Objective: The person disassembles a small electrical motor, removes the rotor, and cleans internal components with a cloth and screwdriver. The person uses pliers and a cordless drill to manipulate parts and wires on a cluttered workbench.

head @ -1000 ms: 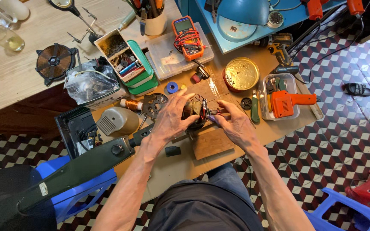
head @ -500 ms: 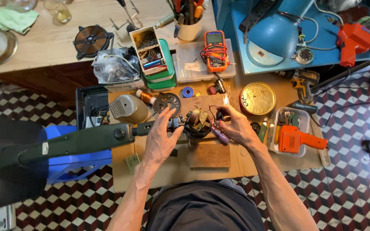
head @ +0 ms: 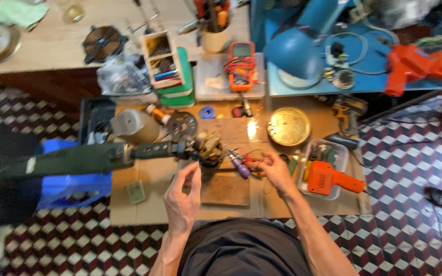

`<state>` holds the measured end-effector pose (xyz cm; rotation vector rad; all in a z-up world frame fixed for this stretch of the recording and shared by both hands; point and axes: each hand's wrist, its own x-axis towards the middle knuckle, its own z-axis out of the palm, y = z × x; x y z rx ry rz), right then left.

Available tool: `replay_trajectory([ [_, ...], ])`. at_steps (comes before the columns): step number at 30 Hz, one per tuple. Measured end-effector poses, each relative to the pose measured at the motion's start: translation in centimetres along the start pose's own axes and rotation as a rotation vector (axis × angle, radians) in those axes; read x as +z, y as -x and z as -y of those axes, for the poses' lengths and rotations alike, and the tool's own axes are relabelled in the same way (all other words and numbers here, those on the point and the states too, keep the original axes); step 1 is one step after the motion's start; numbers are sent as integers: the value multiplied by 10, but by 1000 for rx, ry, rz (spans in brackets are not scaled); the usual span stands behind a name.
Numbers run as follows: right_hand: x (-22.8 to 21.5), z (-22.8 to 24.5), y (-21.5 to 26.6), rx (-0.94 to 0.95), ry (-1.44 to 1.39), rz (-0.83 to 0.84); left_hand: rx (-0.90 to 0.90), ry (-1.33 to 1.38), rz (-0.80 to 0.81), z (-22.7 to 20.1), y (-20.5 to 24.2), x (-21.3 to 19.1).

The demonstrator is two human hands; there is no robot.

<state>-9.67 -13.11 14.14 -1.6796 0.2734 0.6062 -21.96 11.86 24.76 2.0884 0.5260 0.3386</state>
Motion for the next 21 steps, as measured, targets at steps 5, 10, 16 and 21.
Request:
replay_trajectory([
  [5, 12, -9, 25, -93, -102, 50, -656, 556, 500, 35, 4, 85],
  [10, 17, 3, 70, -394, 36, -113, -905, 1203, 466, 85, -25, 157],
  [16, 31, 10, 122, -2, 251, -277, -1061, 1372, 472, 124, -47, 187],
  [21, 44, 13, 141, -6, 104, -417, -1144, 1146, 528, 137, -52, 189],
])
